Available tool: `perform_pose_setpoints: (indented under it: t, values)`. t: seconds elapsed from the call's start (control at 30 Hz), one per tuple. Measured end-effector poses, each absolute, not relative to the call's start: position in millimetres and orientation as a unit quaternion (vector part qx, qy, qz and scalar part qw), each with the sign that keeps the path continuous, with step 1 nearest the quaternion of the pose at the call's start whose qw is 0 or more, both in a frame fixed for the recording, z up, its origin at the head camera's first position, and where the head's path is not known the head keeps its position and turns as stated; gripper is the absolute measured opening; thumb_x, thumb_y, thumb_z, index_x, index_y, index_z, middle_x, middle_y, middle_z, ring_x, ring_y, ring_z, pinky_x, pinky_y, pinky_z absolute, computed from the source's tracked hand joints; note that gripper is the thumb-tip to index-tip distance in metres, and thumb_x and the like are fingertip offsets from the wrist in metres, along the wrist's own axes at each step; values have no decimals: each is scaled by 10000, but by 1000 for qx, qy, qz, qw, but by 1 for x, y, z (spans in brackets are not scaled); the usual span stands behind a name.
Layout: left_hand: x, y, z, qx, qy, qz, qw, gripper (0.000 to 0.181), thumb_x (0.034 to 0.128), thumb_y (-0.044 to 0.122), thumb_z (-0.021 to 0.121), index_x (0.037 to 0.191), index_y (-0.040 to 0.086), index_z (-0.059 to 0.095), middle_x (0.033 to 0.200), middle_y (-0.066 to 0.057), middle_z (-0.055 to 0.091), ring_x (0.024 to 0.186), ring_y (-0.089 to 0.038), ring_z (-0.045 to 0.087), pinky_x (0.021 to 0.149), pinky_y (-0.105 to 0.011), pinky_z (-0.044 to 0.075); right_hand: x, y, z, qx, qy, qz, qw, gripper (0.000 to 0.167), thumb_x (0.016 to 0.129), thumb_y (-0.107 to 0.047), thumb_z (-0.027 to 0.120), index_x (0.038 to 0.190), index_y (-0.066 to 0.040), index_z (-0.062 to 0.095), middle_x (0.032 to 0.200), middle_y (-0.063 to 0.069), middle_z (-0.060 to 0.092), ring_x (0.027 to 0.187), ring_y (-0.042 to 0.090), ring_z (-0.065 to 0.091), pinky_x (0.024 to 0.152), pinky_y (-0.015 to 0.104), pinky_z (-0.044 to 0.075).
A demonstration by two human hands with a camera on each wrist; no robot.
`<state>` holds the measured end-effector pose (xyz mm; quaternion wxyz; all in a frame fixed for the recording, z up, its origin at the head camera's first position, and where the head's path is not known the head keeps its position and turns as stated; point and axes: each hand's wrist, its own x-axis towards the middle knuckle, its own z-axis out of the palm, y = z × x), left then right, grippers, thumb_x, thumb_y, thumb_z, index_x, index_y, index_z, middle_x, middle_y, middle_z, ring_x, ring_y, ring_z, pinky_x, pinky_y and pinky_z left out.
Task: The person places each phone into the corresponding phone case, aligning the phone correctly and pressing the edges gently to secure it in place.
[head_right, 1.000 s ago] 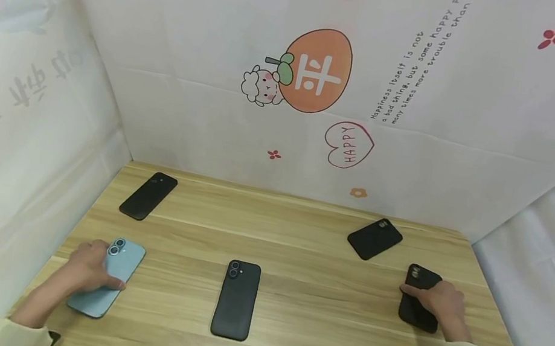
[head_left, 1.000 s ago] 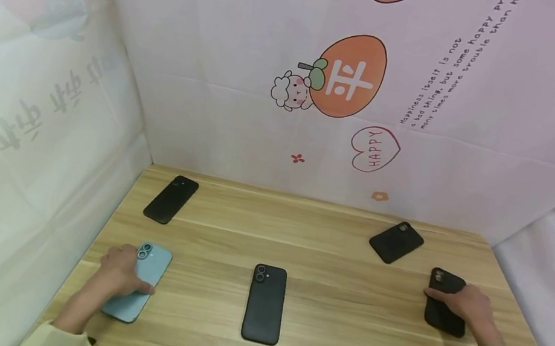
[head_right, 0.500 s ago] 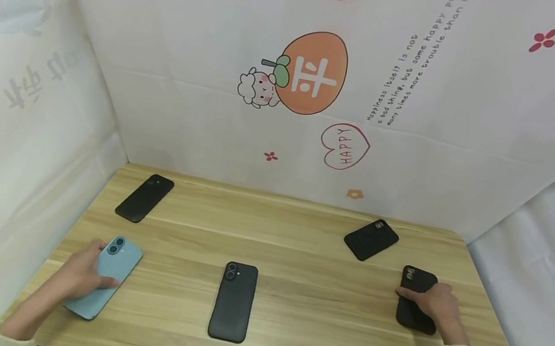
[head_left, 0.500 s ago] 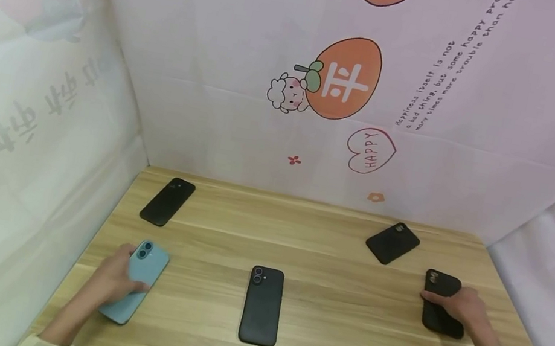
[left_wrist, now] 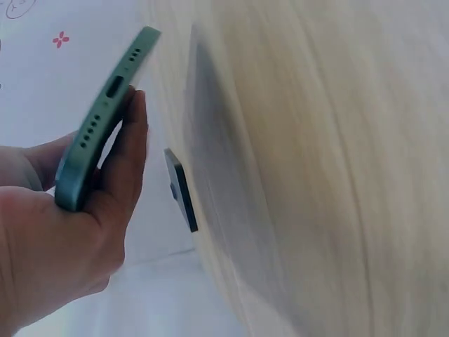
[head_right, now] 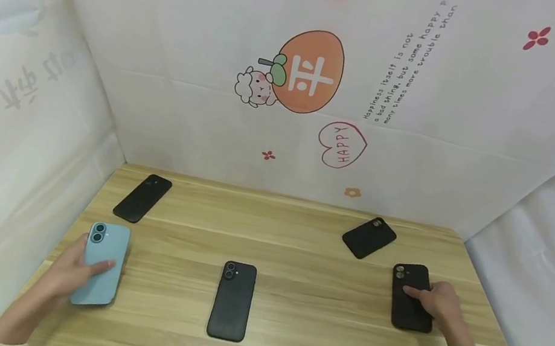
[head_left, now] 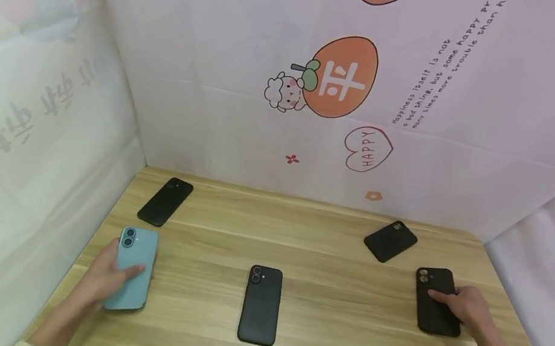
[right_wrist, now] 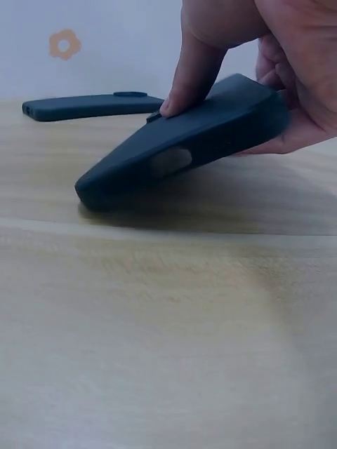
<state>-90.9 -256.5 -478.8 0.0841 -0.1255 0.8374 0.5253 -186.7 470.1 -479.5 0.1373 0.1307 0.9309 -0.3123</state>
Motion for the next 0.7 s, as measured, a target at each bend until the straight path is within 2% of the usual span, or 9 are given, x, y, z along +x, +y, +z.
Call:
perform_pose_setpoints:
  t: [0.17,0.27,0.4,0.53,0.63,0.7]
  values:
    - [-89,-248,-481,-118,803,579,81,622,1035,16,626,1562,-103,317,1443,-333,533,1245,-385,593,1013,-500,552,-184,468,-475,148,886,-409,161,468,1050,-243,653,638,-195,436,564,-101,433,529,65,483,532,245,494]
    - [-90,-241,-482,-110,770,620,99,586,1050,5,592,1563,-93,326,1366,-306,620,1161,-325,663,938,-460,592,-183,463,-473,141,871,-439,168,485,1046,-216,670,625,-213,430,531,-123,376,485,46,415,516,239,474]
    - [-90,-232,-479,-102,730,666,117,547,1070,-17,535,1569,-78,319,1318,-279,676,1104,-260,706,917,-425,599,-180,452,-470,116,877,-438,161,482,1030,-212,701,626,-202,438,518,-132,346,476,52,378,504,251,445]
    - [-91,-222,-475,-92,707,690,122,528,1074,-17,528,1561,-78,333,1336,-288,674,1120,-255,725,926,-396,596,-179,437,-463,96,879,-444,148,349,1019,-212,725,698,-109,630,531,-136,399,492,48,406,512,245,461]
    - [-92,-215,-473,-89,695,703,122,526,1074,-14,535,1560,-76,341,1345,-290,670,1161,-286,719,958,-399,587,-179,421,-456,81,872,-459,149,252,1020,-199,726,898,19,760,585,-132,527,522,40,468,529,232,486]
    - [-93,-210,-472,-91,688,710,122,534,1074,-12,539,1567,-67,341,1357,-282,666,1185,-295,711,981,-405,578,-178,409,-450,68,873,-459,149,301,1024,-198,721,1016,100,759,651,-105,608,550,47,495,558,242,505]
